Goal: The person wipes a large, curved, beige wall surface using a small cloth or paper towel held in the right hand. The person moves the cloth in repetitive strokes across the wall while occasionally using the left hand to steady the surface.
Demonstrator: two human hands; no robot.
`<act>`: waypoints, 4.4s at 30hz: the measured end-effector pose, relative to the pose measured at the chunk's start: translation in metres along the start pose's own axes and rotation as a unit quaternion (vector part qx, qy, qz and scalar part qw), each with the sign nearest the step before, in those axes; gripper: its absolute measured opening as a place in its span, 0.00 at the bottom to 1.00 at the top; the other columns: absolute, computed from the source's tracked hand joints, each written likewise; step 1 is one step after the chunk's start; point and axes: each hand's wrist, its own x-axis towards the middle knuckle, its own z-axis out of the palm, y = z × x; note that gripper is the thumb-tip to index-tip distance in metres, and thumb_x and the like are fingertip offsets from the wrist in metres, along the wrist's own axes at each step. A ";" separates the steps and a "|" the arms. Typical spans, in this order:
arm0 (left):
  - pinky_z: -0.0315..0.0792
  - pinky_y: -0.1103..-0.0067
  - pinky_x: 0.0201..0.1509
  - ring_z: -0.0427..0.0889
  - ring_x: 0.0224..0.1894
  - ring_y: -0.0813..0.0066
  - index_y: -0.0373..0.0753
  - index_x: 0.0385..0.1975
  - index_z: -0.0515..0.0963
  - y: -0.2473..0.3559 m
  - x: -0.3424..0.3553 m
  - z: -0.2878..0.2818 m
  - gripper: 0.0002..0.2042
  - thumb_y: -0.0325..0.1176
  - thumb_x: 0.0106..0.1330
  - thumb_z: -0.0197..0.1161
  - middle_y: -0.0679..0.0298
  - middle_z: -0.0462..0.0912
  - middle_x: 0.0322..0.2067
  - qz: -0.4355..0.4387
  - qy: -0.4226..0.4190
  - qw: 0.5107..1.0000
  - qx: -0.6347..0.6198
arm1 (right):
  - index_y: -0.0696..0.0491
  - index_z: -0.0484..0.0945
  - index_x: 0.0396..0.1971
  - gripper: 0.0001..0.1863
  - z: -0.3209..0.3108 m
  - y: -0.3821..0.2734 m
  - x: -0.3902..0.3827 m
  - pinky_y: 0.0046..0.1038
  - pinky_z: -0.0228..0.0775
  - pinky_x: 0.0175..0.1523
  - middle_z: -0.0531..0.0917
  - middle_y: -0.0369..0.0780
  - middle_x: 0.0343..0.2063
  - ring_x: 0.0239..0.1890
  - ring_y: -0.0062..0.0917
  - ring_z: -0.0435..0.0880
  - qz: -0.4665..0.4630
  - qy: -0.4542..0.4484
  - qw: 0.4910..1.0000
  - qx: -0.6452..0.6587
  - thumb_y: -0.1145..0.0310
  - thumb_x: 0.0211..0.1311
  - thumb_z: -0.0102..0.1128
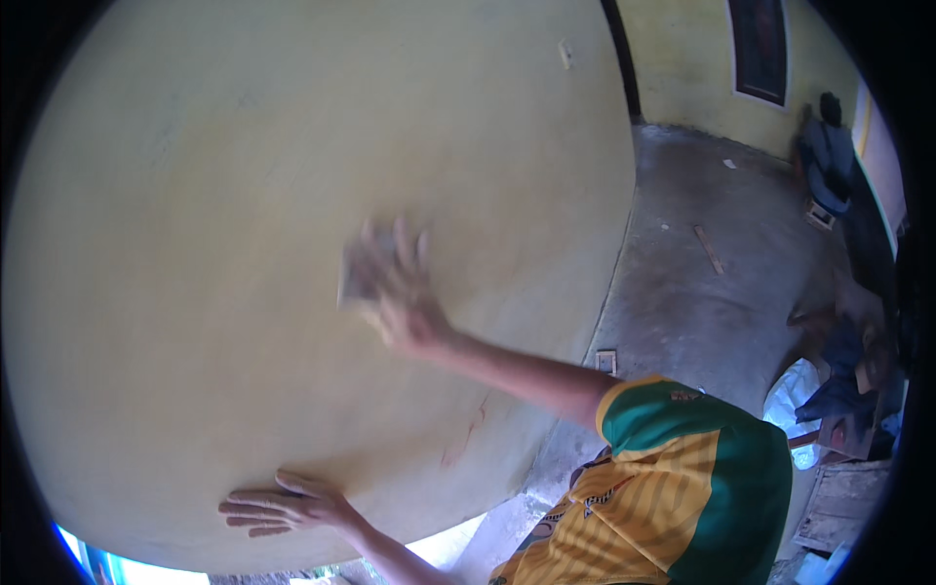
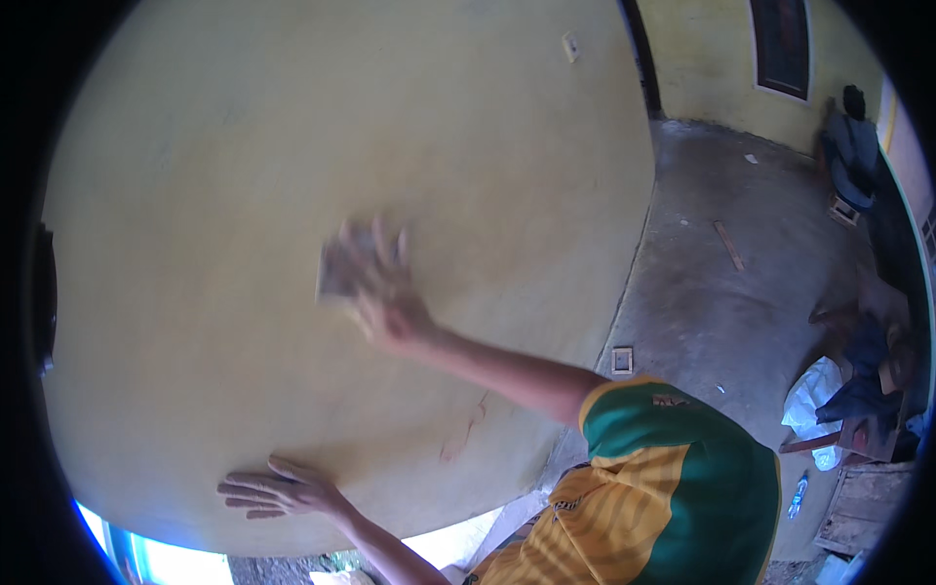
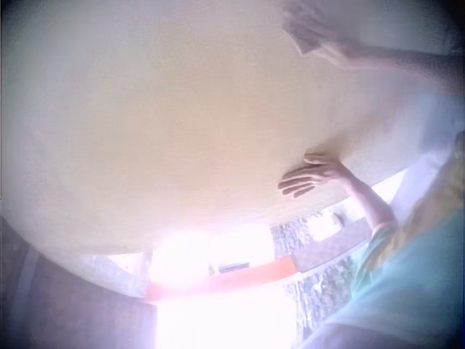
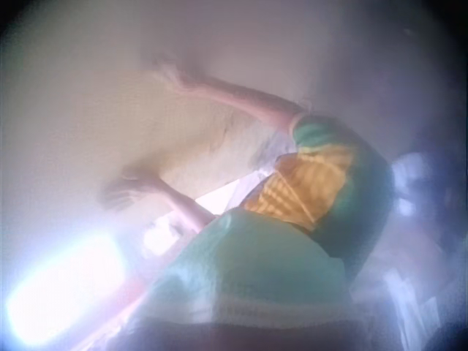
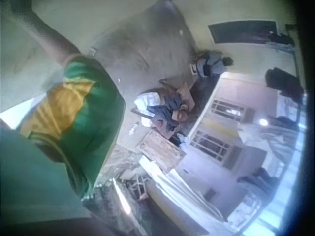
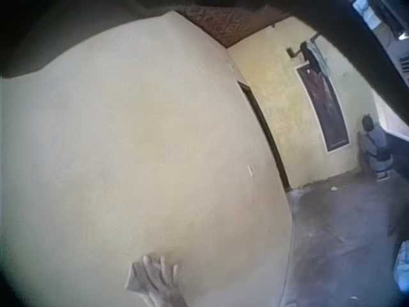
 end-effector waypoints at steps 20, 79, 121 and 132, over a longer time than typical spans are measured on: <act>0.41 0.53 0.86 0.49 0.85 0.55 0.44 0.83 0.53 -0.003 -0.005 -0.003 0.37 0.61 0.83 0.36 0.60 0.50 0.84 -0.002 -0.008 1.000 -0.023 | 0.57 0.66 0.76 0.31 -0.003 0.097 -0.063 0.65 0.34 0.81 0.54 0.56 0.81 0.82 0.65 0.43 0.136 0.021 0.990 -0.021 0.63 0.78 0.55; 0.34 0.35 0.81 0.37 0.86 0.45 0.51 0.85 0.45 0.225 0.008 -0.005 0.47 0.73 0.75 0.45 0.54 0.37 0.85 -0.052 -0.116 0.990 -0.066 | 0.58 0.62 0.78 0.36 -0.082 0.304 0.028 0.57 0.42 0.83 0.58 0.55 0.80 0.82 0.61 0.50 0.042 -0.054 0.996 0.051 0.61 0.76 0.61; 0.33 0.37 0.82 0.40 0.85 0.42 0.46 0.84 0.53 0.167 0.045 -0.046 0.40 0.58 0.78 0.55 0.45 0.45 0.83 0.075 -0.224 0.946 -0.222 | 0.56 0.68 0.76 0.30 -0.052 0.144 0.020 0.62 0.40 0.82 0.63 0.54 0.78 0.81 0.59 0.54 -0.138 -0.042 0.990 -0.001 0.69 0.76 0.53; 0.30 0.38 0.83 0.39 0.86 0.51 0.56 0.84 0.53 0.036 0.149 -0.036 0.37 0.62 0.79 0.49 0.58 0.43 0.85 0.087 -0.142 0.980 -0.109 | 0.60 0.65 0.76 0.31 -0.022 0.057 0.102 0.56 0.41 0.84 0.61 0.52 0.79 0.83 0.52 0.54 -0.215 0.046 0.975 0.029 0.69 0.76 0.53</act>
